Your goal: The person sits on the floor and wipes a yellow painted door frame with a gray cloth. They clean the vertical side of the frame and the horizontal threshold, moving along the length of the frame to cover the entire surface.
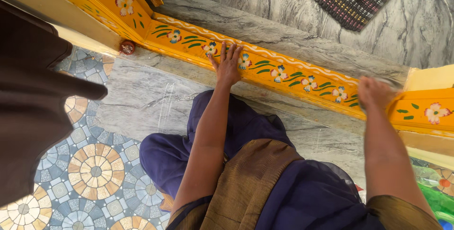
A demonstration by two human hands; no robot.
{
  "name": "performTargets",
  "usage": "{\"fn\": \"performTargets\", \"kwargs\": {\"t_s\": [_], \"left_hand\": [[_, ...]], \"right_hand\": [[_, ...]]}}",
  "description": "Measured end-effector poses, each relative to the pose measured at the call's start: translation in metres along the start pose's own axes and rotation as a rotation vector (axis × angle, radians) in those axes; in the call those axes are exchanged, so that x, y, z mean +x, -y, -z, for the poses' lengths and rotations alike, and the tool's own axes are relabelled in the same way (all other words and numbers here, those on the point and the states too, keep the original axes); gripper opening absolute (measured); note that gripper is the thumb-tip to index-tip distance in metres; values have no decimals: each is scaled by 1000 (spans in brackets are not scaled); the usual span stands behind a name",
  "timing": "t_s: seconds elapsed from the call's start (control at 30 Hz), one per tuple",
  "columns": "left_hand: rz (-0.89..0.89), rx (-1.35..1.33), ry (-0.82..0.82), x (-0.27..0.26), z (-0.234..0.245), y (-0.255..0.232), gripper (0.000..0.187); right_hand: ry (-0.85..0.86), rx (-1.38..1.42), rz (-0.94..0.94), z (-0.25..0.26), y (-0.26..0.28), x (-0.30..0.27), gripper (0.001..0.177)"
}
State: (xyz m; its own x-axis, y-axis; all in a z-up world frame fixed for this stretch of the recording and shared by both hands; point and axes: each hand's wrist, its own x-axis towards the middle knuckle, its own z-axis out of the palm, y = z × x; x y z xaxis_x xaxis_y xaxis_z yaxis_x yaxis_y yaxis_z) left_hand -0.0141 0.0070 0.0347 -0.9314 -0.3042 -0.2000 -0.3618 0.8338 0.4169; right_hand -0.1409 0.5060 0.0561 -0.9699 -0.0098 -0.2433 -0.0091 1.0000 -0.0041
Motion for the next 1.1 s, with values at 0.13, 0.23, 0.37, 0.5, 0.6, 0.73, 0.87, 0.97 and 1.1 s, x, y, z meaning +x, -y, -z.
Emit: {"fn": "performTargets", "kwargs": {"t_s": [0.13, 0.23, 0.37, 0.5, 0.6, 0.73, 0.87, 0.97, 1.1], "left_hand": [[-9, 56, -1, 0, -1, 0, 99], [-32, 68, -36, -2, -5, 1, 97], [-20, 61, -16, 0, -4, 1, 99], [-5, 55, -1, 0, -1, -1, 100], [17, 34, 26, 1, 2, -3, 100], [16, 29, -13, 1, 6, -5, 97], [40, 4, 28, -2, 10, -8, 100], [27, 5, 12, -2, 10, -7, 100], [22, 2, -3, 0, 6, -5, 100]], "right_hand": [[-148, 84, 37, -6, -28, -18, 61], [-325, 125, 15, -40, 2, -29, 56], [-373, 154, 171, -82, 65, -40, 53], [-588, 30, 402, -105, 174, -64, 56], [-384, 273, 562, -86, 258, -86, 60], [-334, 271, 578, -57, 322, -102, 58], [-529, 107, 605, -54, 312, -94, 54], [-540, -27, 577, -65, 262, -74, 54], [-471, -31, 505, -73, 142, -56, 55]]}}
